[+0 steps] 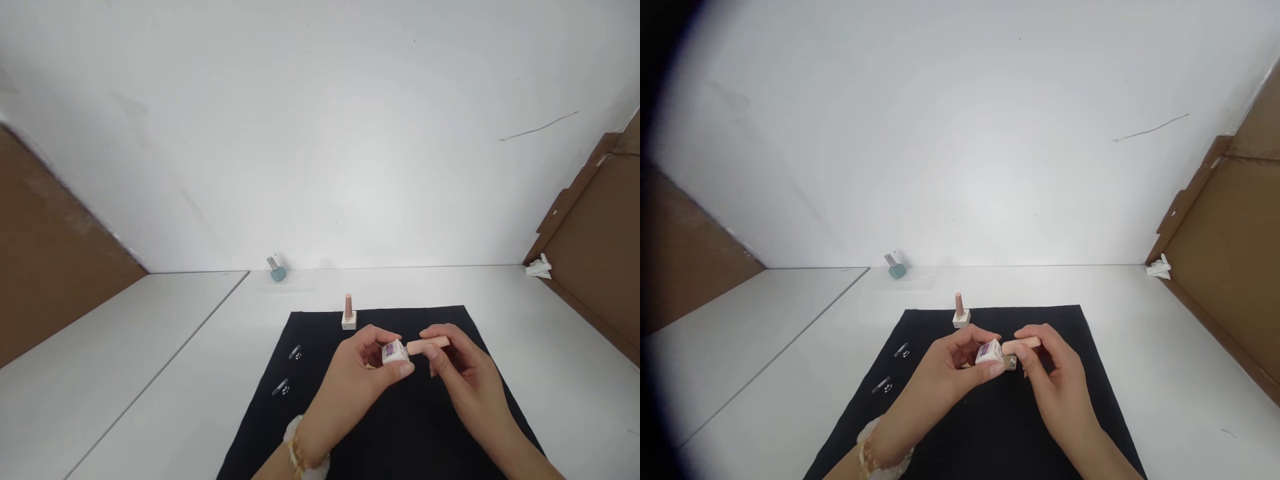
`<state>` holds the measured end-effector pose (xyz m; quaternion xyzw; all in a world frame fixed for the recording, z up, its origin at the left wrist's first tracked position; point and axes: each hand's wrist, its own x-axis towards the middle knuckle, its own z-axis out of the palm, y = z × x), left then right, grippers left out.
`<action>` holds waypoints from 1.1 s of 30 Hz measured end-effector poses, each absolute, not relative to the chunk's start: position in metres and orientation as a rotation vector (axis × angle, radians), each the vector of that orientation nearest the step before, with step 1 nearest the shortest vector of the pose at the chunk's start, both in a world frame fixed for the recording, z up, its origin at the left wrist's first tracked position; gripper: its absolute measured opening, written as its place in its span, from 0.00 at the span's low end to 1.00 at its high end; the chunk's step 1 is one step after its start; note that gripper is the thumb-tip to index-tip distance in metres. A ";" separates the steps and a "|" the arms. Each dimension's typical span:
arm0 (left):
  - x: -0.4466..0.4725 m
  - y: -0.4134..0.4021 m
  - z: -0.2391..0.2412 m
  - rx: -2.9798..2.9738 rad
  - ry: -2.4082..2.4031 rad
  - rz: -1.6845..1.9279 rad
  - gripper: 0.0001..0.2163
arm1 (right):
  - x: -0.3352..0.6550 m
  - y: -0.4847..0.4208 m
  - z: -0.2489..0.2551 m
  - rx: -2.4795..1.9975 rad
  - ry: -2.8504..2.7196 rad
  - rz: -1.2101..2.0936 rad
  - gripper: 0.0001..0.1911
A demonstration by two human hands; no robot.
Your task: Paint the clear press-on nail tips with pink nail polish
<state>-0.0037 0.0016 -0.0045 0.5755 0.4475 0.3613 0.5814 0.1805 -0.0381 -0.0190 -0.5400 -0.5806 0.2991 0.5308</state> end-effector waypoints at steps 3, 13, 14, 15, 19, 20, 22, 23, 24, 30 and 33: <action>-0.005 0.002 -0.005 1.245 0.998 0.808 0.13 | 0.183 -0.040 -0.020 -1.322 -1.499 0.629 0.13; 0.002 -0.003 -0.005 1.548 1.135 0.883 0.10 | 0.184 -0.032 -0.013 -1.293 -1.316 0.957 0.20; 0.001 -0.003 -0.005 1.540 1.142 0.884 0.10 | 0.183 -0.033 -0.014 -1.303 -1.338 0.892 0.19; 0.001 -0.003 -0.006 1.538 1.144 0.883 0.09 | 0.183 -0.034 -0.015 -1.316 -1.371 0.829 0.18; 0.002 -0.005 -0.006 1.551 1.129 0.889 0.08 | 0.183 -0.034 -0.014 -1.345 -1.409 0.878 0.19; 0.003 -0.006 -0.006 1.549 1.122 0.893 0.08 | 0.184 -0.033 -0.014 -1.341 -1.372 0.936 0.20; 0.006 -0.005 -0.006 1.533 1.127 0.899 0.08 | 0.186 -0.030 -0.012 -1.330 -1.277 0.987 0.23; 0.008 -0.004 -0.006 1.530 1.147 0.906 0.09 | 0.187 -0.029 -0.012 -1.323 -1.233 0.979 0.23; 0.009 -0.002 -0.006 1.529 1.174 0.916 0.09 | 0.188 -0.028 -0.011 -1.315 -1.191 0.957 0.24; 0.015 0.018 -0.004 1.553 1.184 0.924 0.09 | 0.198 -0.028 -0.004 -1.270 -0.939 0.771 0.22; 0.025 0.032 -0.008 1.600 1.189 0.863 0.08 | 0.201 -0.028 -0.001 -1.231 -0.842 0.800 0.22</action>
